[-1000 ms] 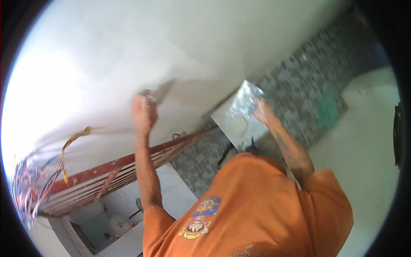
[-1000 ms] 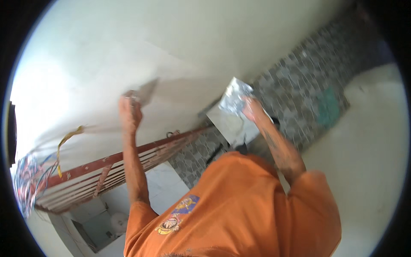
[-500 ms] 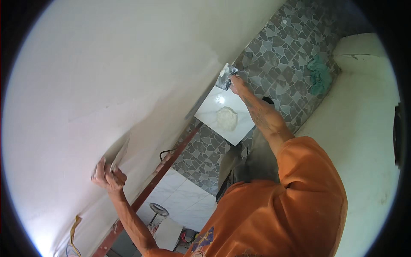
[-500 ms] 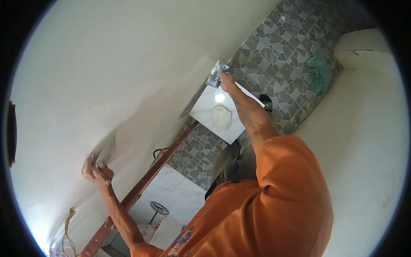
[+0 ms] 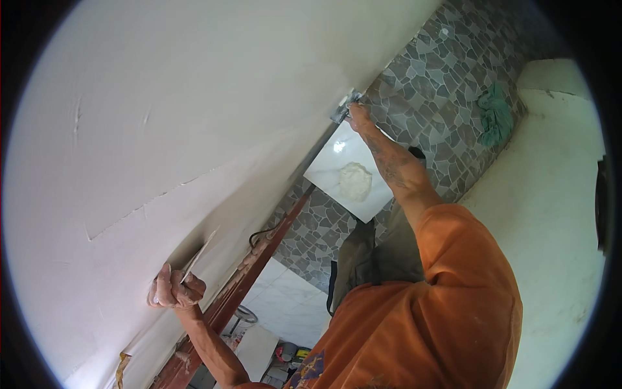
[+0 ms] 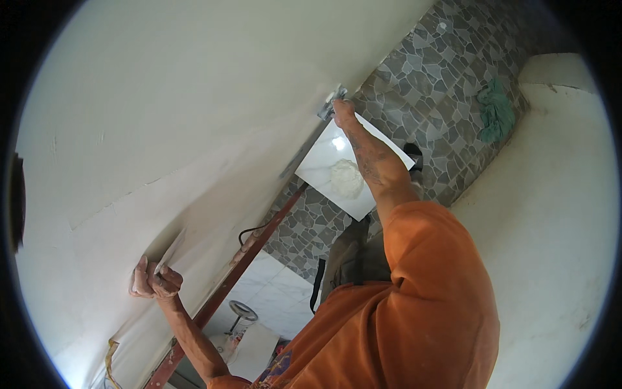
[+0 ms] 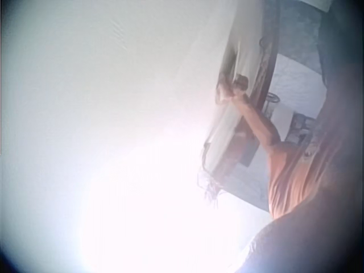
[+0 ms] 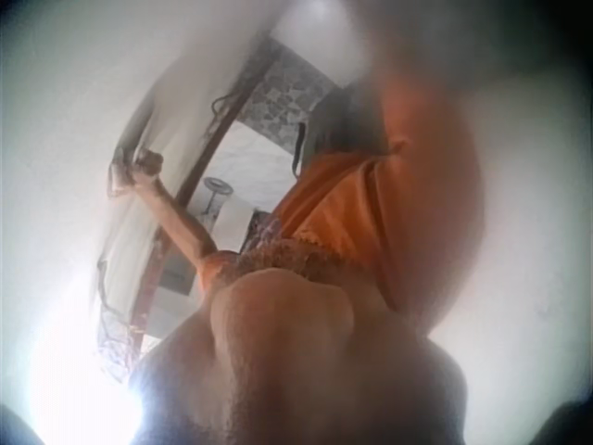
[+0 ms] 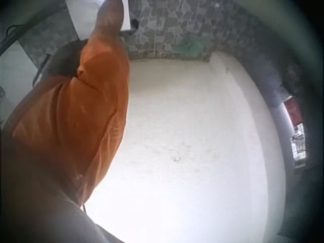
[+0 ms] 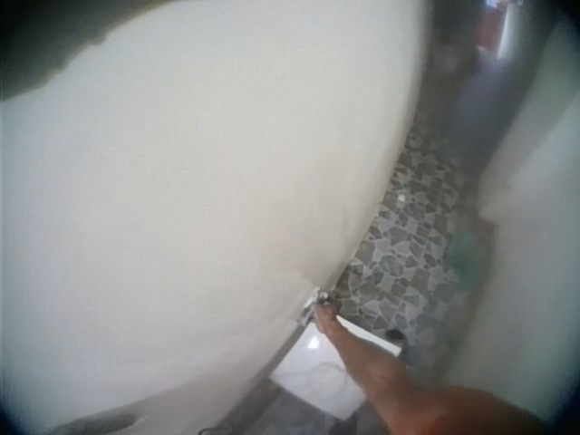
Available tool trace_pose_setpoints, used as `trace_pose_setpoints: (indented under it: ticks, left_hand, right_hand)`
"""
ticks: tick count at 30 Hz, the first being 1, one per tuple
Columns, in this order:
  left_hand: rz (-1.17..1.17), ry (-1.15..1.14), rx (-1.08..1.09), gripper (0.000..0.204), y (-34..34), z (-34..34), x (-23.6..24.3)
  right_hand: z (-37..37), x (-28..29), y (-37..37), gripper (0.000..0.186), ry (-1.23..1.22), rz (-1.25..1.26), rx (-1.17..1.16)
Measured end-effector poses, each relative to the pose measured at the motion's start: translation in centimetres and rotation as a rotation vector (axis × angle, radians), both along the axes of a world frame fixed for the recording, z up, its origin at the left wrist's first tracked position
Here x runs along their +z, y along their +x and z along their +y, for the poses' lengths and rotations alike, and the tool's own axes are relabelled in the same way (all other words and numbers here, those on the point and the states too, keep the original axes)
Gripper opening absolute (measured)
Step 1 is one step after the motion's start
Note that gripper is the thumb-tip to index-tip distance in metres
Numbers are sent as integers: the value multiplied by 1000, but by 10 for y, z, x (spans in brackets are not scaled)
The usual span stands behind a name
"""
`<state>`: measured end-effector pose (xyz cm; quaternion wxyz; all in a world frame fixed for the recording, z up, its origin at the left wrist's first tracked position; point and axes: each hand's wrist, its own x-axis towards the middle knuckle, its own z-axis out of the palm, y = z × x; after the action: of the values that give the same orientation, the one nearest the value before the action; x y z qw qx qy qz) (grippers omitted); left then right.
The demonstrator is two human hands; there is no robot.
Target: The person scrapes plaster onto putty knives and applies it onto the wall, smoothing it across the surface. Afterward, the person picks up and moves the tile holding the plaster.
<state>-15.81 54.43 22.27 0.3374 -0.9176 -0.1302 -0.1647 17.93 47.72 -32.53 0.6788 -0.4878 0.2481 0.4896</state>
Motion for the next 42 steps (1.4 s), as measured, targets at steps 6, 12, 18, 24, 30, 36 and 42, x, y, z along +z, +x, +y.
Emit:
trace_pose_setpoints:
  ticks: [6, 12, 18, 24, 30, 36, 42]
  left_hand:
    - [-15, -26, 8, 21, 1, -3, -3]
    - [-74, -13, 9, 20, 4, 0, -8]
    - [-138, -3, 5, 20, 11, -3, -9]
    - [-141, 9, -1, 20, 10, 0, -13]
    - [-124, 14, 11, 19, 7, 1, -13]
    - [-121, -8, -15, 19, 4, 2, -11]
    - [-110, -12, -2, 17, 7, 0, -16]
  right_hand:
    - [2, 42, 14, 14, -38, -41, 49]
    - [-1, 81, 26, 17, 21, -96, 94]
    - [3, 135, 17, 13, 126, -140, 74]
    - [5, 195, 24, 16, 141, -159, 92]
    - [-49, 233, 8, 15, 431, -180, -10]
    - [-92, 93, 10, 17, 101, -30, -113]
    - [-63, -47, 22, 22, -107, -93, 42]
